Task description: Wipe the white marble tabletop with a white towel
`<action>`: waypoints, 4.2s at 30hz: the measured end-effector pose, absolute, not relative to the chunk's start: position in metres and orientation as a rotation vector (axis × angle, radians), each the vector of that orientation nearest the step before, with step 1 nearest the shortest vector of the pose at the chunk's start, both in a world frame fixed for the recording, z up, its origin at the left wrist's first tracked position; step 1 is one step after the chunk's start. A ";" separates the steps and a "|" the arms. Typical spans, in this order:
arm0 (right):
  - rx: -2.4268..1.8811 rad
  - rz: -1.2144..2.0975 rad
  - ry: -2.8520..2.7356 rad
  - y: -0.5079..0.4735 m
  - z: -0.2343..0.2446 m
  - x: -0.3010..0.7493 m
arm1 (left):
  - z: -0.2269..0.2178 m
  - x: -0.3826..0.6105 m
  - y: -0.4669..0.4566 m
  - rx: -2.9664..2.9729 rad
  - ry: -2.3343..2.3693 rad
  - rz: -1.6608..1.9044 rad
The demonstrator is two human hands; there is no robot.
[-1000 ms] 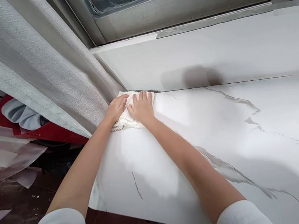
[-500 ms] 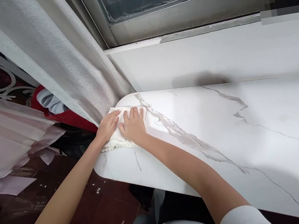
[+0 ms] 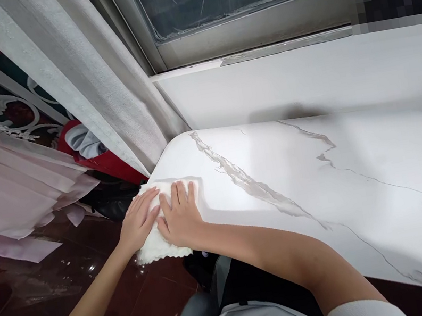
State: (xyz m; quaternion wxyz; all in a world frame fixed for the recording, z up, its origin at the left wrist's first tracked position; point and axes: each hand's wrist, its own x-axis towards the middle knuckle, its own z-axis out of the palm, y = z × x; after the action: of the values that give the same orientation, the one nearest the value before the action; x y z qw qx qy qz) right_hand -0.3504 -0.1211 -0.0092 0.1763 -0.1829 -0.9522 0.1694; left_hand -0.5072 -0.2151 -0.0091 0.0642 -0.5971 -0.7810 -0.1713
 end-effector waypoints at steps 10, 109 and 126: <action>-0.512 0.406 -2.699 -0.114 -0.012 -0.355 | -0.004 -0.514 -0.199 -1.886 -2.384 -0.327; -1.207 0.311 -2.599 0.148 -0.008 -0.246 | -0.004 -0.387 0.110 -2.097 -2.162 -0.426; -1.314 0.121 -2.573 0.161 -0.018 -0.152 | -0.006 -0.300 0.122 -2.199 -2.111 -0.512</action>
State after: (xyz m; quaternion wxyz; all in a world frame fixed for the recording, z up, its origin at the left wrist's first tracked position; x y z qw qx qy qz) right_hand -0.1525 0.1607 -0.0182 0.1247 -0.4509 -0.8828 0.0416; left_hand -0.2996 0.1223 -0.0064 0.0254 -0.7111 -0.6828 -0.1657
